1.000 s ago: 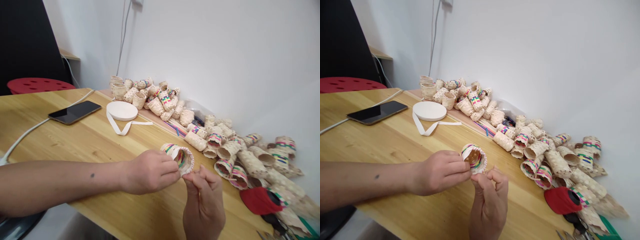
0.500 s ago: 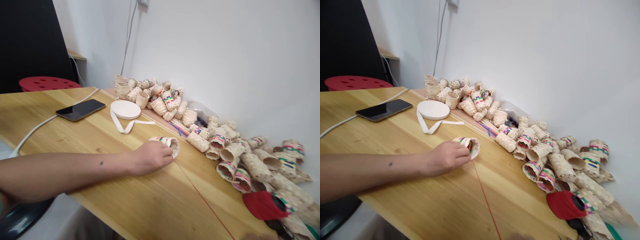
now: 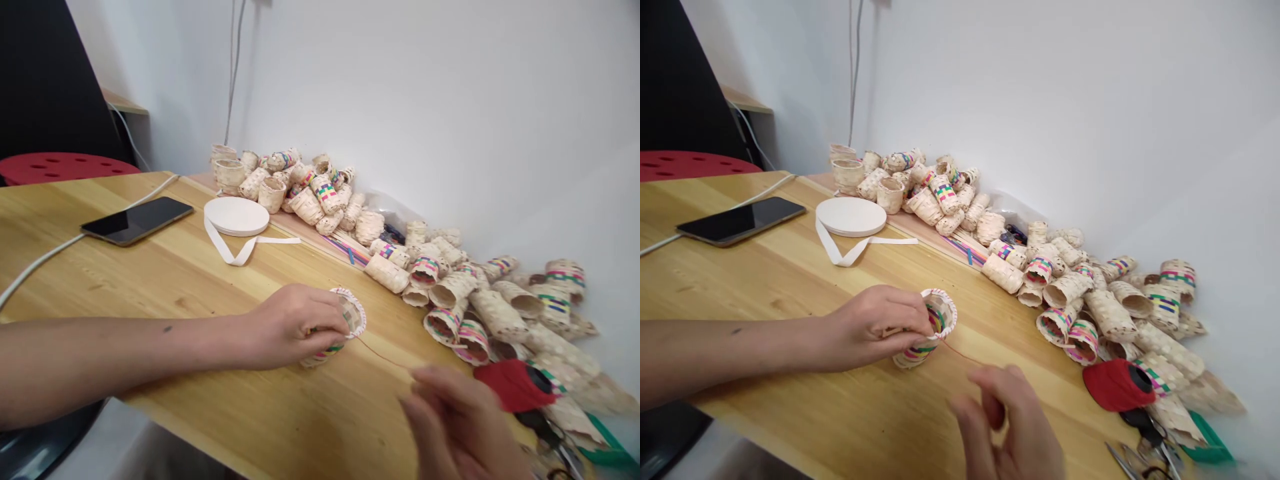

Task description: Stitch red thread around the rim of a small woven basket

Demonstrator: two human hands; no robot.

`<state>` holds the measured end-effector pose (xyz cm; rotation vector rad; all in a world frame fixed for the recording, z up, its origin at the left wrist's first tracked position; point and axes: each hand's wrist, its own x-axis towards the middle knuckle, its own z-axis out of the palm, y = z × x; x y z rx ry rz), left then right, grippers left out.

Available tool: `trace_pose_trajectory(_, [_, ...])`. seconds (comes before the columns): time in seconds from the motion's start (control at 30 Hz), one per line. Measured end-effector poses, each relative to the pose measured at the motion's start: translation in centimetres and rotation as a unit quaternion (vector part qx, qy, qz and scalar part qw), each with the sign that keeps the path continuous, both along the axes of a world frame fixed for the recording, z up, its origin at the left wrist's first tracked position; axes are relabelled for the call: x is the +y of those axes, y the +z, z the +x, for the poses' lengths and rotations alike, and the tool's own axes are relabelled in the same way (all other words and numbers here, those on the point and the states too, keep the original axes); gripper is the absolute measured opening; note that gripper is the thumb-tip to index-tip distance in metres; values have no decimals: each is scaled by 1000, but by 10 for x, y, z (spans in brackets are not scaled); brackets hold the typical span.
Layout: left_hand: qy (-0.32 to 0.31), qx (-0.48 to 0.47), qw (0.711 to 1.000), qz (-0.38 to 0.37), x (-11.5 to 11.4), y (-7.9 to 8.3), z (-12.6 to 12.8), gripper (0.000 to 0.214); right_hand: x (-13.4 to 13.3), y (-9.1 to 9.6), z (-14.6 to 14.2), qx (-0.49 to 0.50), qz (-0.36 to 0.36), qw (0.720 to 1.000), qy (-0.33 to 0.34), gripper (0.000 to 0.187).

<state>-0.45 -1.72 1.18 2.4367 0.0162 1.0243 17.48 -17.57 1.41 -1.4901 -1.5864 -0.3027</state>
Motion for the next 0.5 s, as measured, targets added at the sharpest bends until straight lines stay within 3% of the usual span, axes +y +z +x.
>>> trace_pose_trajectory(0.13, [-7, -9, 1000, -17, -1, -2, 0, 10, 32, -7, -24, -65, -27, 997, 9, 9])
trace_pose_trajectory(0.27, [11, -2, 999, -50, 2, -2, 0, 3, 44, -12, -21, -78, -62, 993, 68, 9])
trace_pose_trajectory(0.43, [-78, 89, 988, -100, 11, 10, -5, 8, 46, -16, -8, -69, -93, 988, 105, 11])
trace_pose_trajectory(0.5, [-85, 102, 987, -95, 15, 13, -7, 13, 47, -16, -6, -70, -92, 988, 107, 11])
